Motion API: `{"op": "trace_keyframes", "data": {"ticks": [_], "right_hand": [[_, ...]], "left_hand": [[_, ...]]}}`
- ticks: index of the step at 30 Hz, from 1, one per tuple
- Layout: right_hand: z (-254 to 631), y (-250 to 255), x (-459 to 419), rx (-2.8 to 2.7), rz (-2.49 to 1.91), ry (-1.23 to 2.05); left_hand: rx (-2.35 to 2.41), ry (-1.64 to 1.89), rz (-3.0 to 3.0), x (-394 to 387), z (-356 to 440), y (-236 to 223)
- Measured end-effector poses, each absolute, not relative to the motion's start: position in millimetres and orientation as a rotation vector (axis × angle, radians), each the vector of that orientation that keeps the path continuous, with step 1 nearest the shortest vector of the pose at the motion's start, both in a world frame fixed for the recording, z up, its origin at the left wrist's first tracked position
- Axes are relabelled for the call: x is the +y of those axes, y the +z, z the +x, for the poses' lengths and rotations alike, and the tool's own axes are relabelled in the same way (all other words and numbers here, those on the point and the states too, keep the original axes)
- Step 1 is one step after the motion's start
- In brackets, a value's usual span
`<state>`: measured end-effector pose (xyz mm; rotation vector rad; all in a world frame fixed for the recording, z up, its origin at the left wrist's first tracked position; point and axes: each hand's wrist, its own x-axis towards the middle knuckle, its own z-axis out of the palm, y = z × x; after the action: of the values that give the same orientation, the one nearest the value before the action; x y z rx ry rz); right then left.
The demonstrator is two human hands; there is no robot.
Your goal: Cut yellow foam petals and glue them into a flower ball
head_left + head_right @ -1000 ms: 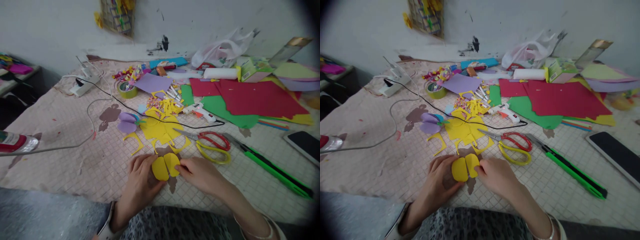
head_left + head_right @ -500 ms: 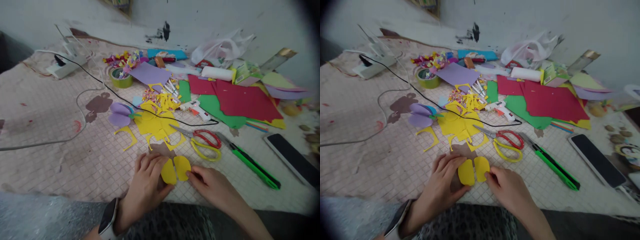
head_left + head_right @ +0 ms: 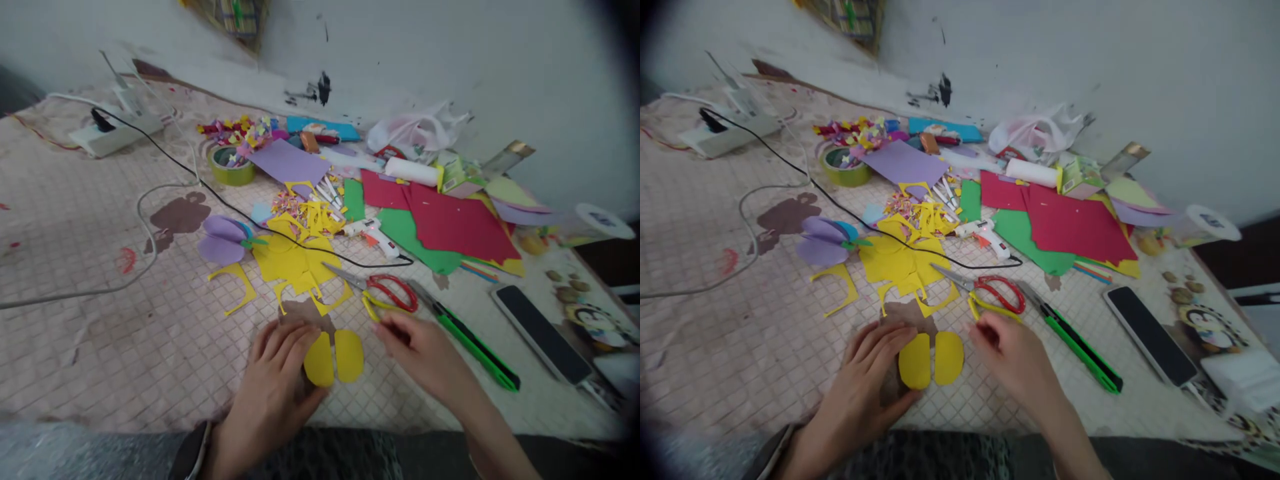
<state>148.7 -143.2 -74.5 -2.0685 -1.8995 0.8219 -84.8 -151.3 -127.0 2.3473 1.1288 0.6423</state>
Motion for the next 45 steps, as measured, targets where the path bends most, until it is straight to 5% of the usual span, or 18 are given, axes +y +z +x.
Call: {"op": "trace_keyframes", "data": {"ticks": [10, 20, 28, 37, 45], "right_hand": [[208.5, -58.6, -7.7, -1.741, -2.236, 0.274], [234.6, -99.3, 30.3, -1.78, -2.214, 0.782], [216.3, -68.4, 16.2, -1.564, -1.953, 1.058], [197.1, -38.8, -34.0, -1.267, -1.375, 0.81], [207.4, -25.9, -77.8, -1.245, -1.436, 1.14]], "left_hand": [[1.165, 0.744, 2.403, -149.8, -81.2, -130.6], [1.186, 0.884, 2.29, -150.0, -78.4, -130.6], [1.206, 0.792, 2.311, -151.0, -78.7, -126.5], [1.21, 0.729, 2.313, -151.5, -80.6, -127.7], [1.198, 0.73, 2.326, -152.5, -81.3, -126.8]]}}
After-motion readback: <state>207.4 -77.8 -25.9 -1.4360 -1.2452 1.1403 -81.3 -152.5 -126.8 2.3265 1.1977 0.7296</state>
